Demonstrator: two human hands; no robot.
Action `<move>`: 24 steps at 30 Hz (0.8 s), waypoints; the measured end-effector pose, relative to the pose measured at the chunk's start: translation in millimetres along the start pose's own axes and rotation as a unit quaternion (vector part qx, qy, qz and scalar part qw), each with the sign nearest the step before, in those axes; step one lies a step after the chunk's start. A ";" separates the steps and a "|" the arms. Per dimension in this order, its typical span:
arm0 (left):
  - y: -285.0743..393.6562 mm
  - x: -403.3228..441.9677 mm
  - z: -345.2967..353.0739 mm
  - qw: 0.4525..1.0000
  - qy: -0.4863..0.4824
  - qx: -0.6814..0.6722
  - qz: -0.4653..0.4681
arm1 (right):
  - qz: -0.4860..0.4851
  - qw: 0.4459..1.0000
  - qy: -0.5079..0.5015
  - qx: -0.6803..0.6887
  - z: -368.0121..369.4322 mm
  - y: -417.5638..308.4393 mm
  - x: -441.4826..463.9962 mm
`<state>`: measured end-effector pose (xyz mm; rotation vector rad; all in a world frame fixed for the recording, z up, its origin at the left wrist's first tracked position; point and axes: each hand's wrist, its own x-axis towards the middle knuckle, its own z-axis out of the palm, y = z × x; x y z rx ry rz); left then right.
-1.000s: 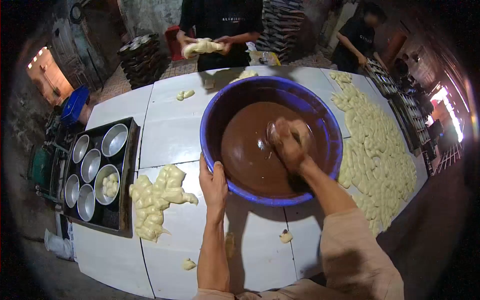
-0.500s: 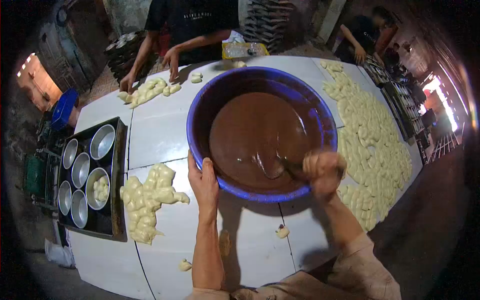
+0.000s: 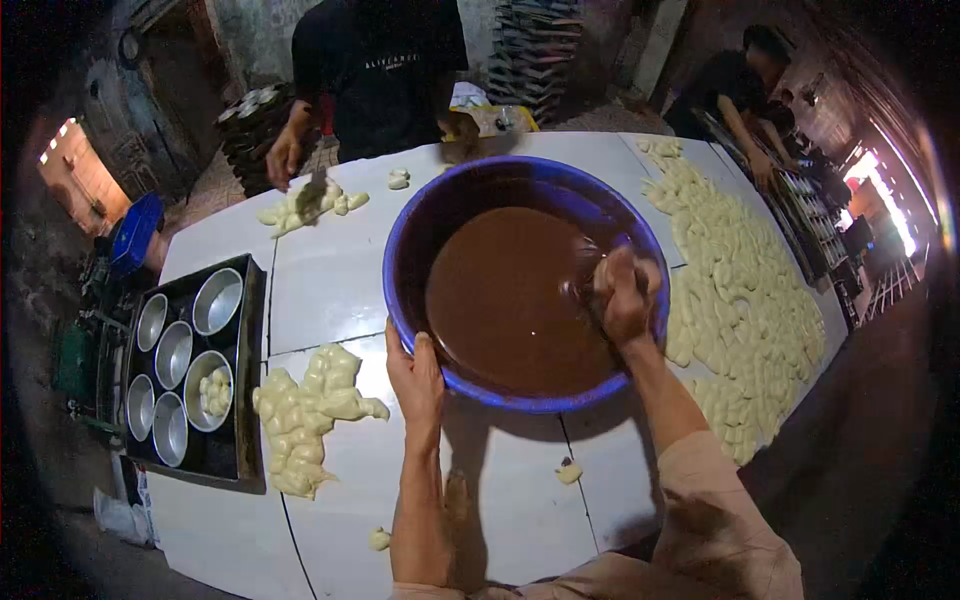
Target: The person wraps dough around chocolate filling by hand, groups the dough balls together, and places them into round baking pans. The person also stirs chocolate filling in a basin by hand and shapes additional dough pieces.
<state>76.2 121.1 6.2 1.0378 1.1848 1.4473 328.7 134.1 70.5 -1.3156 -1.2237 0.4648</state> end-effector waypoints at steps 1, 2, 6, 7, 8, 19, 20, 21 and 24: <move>-10.8 2.9 0.8 0.999 0.015 -0.009 0.030 | -0.101 0.993 -0.057 0.035 6.6 1.0 -24.1; -14.6 7.1 2.0 0.999 0.020 -0.008 0.047 | -0.205 0.964 -0.121 0.118 8.5 5.4 -48.9; -20.8 4.7 -3.4 0.999 -0.004 -0.026 0.024 | -0.027 0.915 -0.127 0.381 12.3 40.3 -5.0; -17.8 3.1 -3.3 1.000 0.004 -0.023 0.012 | 0.003 0.918 -0.095 0.386 22.2 64.7 29.3; -15.3 2.5 -1.4 1.000 0.011 -0.022 0.001 | 0.016 0.947 -0.053 0.315 40.8 53.7 33.9; -6.5 1.0 -0.2 0.999 0.029 0.015 -0.011 | -0.023 0.979 -0.033 0.199 138.0 -7.3 55.1; -5.4 1.2 -1.8 1.000 0.026 0.008 0.000 | -0.098 0.979 -0.103 0.148 138.7 -12.2 34.2; -5.6 0.2 -2.1 1.000 0.021 0.003 0.009 | -0.178 0.964 -0.166 0.106 139.4 -19.9 13.1; 5.1 1.3 2.1 1.000 0.015 -0.023 -0.001 | -0.193 0.905 -0.212 0.315 101.4 27.4 -24.3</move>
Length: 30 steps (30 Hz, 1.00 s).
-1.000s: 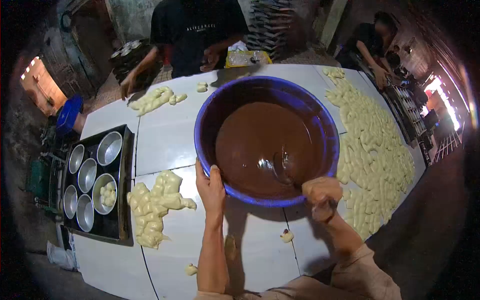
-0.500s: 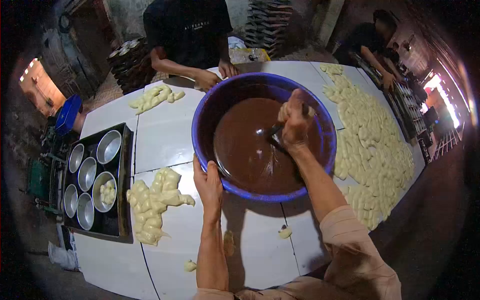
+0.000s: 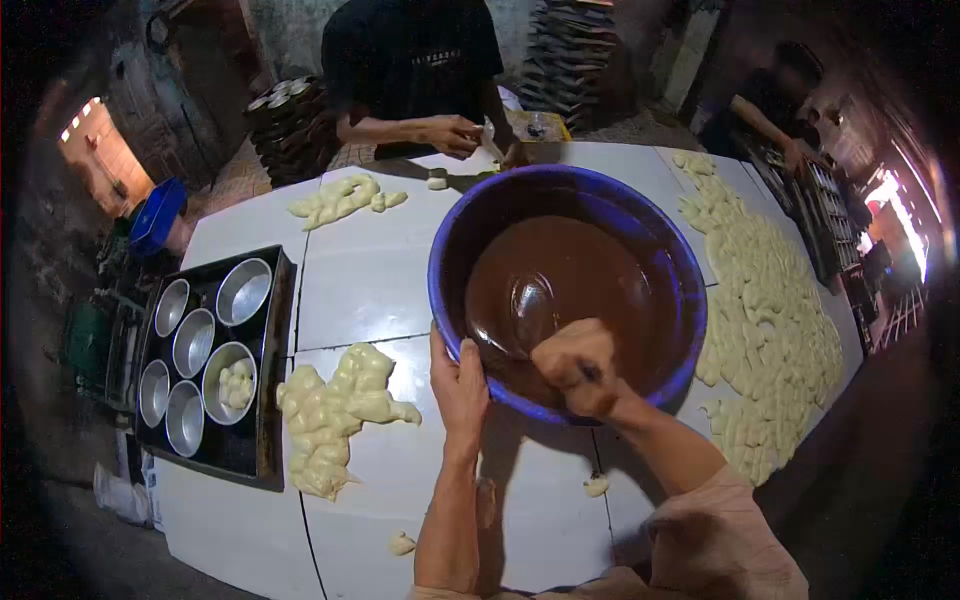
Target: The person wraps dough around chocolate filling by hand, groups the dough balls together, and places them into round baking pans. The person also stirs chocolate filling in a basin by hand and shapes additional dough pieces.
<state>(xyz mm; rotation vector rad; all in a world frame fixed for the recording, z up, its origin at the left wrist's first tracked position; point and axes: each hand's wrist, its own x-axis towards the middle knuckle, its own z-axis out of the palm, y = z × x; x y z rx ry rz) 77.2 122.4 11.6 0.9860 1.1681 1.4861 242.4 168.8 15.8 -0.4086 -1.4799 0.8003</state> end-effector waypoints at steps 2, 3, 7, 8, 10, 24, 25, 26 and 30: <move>-8.0 -0.3 -2.7 1.000 0.001 0.021 0.024 | 0.129 0.979 0.140 0.068 -33.0 -5.7 29.3; -17.0 1.0 -4.6 1.000 0.000 0.018 0.023 | 0.155 0.971 0.175 0.039 -43.7 12.6 54.3; -13.1 -1.0 -5.7 0.999 -0.019 -0.029 -0.005 | 0.097 0.976 0.071 -0.179 33.3 9.9 79.7; -13.6 -0.2 -7.3 1.000 -0.018 -0.023 0.001 | 0.009 0.981 -0.039 -0.192 52.1 -1.4 66.8; -18.4 2.0 -5.8 1.000 -0.011 -0.026 0.011 | 0.036 0.963 -0.131 -0.233 40.2 -48.8 35.2; -18.7 1.2 -5.5 0.998 -0.011 -0.055 -0.002 | 0.097 0.954 -0.206 -0.193 5.4 -7.3 74.5; -17.9 0.8 -4.6 0.998 -0.005 -0.056 0.008 | 0.020 0.919 -0.207 -0.336 0.9 -35.4 50.8; -14.5 1.0 -4.7 1.000 0.001 -0.020 0.010 | 0.124 0.954 -0.143 -0.233 -26.5 -41.4 51.4; -12.3 -0.8 -5.1 0.998 0.001 -0.053 -0.023 | 0.215 0.967 0.115 0.075 -182.6 14.6 75.6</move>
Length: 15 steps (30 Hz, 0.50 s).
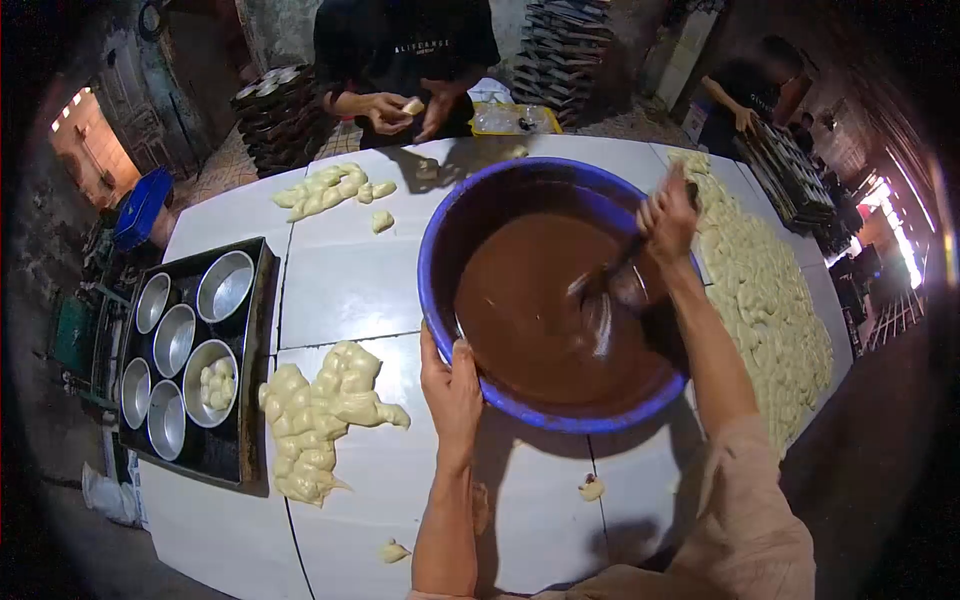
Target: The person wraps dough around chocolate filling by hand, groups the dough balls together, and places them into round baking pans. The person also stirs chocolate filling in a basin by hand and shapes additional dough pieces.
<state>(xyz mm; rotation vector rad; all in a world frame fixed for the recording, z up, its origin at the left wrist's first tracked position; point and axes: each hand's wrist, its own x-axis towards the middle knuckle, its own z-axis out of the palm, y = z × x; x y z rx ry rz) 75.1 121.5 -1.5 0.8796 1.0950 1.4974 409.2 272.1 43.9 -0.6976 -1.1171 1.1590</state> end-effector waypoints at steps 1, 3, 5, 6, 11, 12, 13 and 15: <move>1.0 0.0 1.6 1.000 -0.004 -0.005 -0.004 | -0.051 0.994 0.086 -0.054 12.1 14.7 29.7; -0.7 1.1 1.4 1.000 -0.009 -0.015 -0.003 | -0.090 0.966 0.163 -0.179 92.2 36.7 44.6; 3.4 -1.2 2.3 1.000 -0.010 0.013 0.013 | -0.074 0.966 0.020 -0.249 164.0 37.4 1.6; 6.9 -2.4 3.7 1.000 -0.020 0.015 0.008 | -0.108 0.934 -0.100 -0.327 179.4 28.2 -30.9; -6.0 2.7 1.8 0.999 0.006 0.018 0.050 | 0.120 0.992 0.018 0.032 87.9 -51.9 -79.9; -6.3 3.9 2.9 0.997 0.008 0.022 0.068 | 0.059 0.988 0.126 -0.069 65.4 -60.5 -56.7; -1.6 1.2 3.2 1.000 0.009 0.016 0.019 | -0.024 0.972 0.178 -0.151 43.9 -45.3 -24.7; -7.0 2.5 2.0 1.000 -0.003 -0.008 0.013 | -0.101 0.946 0.230 -0.207 23.1 -15.8 35.9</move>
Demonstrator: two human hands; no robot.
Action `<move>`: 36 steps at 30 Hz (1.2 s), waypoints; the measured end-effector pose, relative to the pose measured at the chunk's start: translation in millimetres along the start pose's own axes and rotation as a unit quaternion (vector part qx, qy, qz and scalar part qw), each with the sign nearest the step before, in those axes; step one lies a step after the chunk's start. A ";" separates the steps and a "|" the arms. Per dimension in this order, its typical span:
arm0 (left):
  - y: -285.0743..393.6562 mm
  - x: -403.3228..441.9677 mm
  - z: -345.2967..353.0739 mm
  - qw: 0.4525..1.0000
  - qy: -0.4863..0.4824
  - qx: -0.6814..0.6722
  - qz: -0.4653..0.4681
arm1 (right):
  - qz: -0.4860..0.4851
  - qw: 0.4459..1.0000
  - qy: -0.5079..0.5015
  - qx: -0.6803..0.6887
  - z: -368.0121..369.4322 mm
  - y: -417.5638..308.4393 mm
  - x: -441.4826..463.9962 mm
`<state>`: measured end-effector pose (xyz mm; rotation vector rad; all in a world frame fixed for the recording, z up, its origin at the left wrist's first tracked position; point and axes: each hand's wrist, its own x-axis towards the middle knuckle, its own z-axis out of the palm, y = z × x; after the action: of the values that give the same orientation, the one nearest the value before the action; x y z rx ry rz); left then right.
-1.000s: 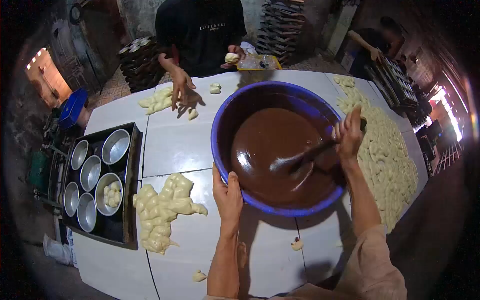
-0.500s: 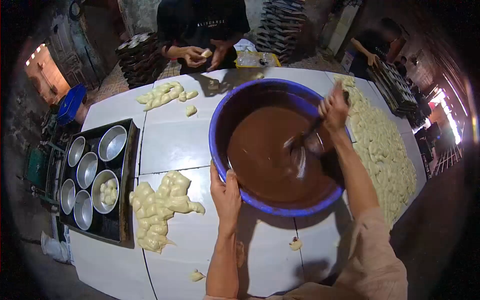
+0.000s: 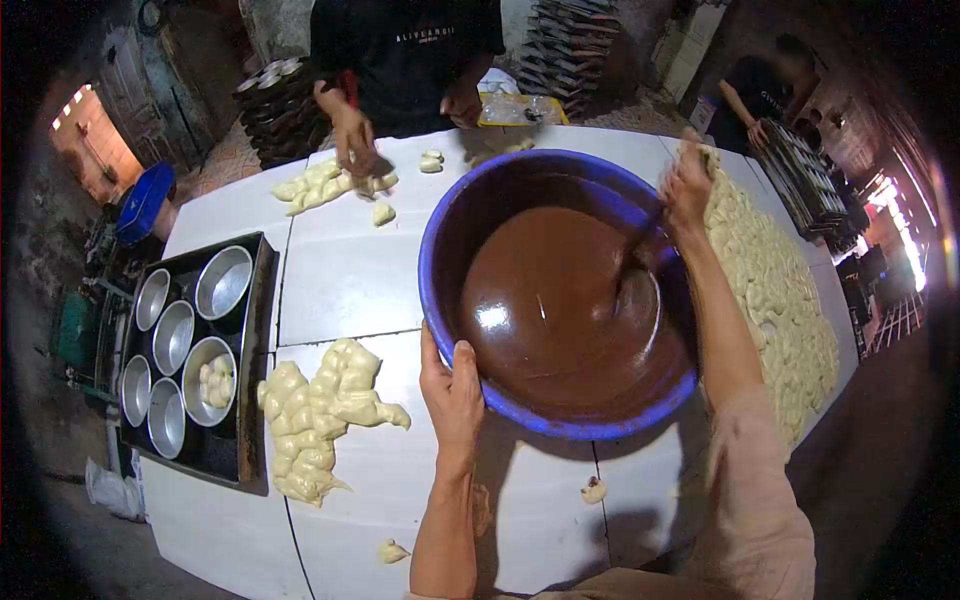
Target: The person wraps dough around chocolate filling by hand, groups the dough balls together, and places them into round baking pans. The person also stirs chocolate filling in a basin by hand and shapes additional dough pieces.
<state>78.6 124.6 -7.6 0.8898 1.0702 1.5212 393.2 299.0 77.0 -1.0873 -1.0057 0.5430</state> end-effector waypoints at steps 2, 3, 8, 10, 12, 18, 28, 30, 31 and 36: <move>2.5 -1.1 -1.2 1.000 0.007 0.015 -0.023 | -0.013 0.999 0.032 0.027 62.1 41.4 40.5; -2.7 0.9 -0.6 1.000 0.013 0.016 0.014 | -0.057 0.998 -0.015 0.028 97.4 37.1 22.4; 6.6 -2.7 -2.8 1.000 -0.010 0.011 -0.012 | 0.023 0.936 -0.352 0.009 175.3 -32.9 -99.5; 5.6 -3.5 -2.8 1.000 -0.013 0.012 -0.010 | 0.095 0.876 -0.472 0.012 139.5 -65.8 -141.4; 1.1 -1.4 -2.0 1.000 -0.005 0.010 0.007 | 0.221 0.849 -0.462 0.129 84.9 -74.6 -141.8; 0.8 -1.0 -3.2 1.000 -0.004 0.009 -0.002 | 0.100 0.989 -0.061 0.089 40.8 -21.6 -20.8; 13.8 -3.5 2.0 0.999 0.000 0.033 -0.008 | 0.146 0.917 -0.308 0.206 194.5 -47.2 -96.1; 14.3 -3.6 -0.4 0.999 -0.010 0.030 -0.011 | 0.200 0.907 -0.337 0.157 165.0 -73.4 -138.5; 15.0 -4.8 0.3 1.000 -0.011 0.021 -0.020 | 0.174 0.920 -0.334 0.108 144.0 -67.9 -137.7; 13.3 -1.9 0.2 0.999 -0.001 0.027 0.019 | 0.105 0.989 -0.100 -0.019 44.6 -38.7 -40.7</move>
<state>74.9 121.7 5.0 0.9542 1.1042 1.5294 331.1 272.3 101.1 -1.1970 -1.0852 0.8191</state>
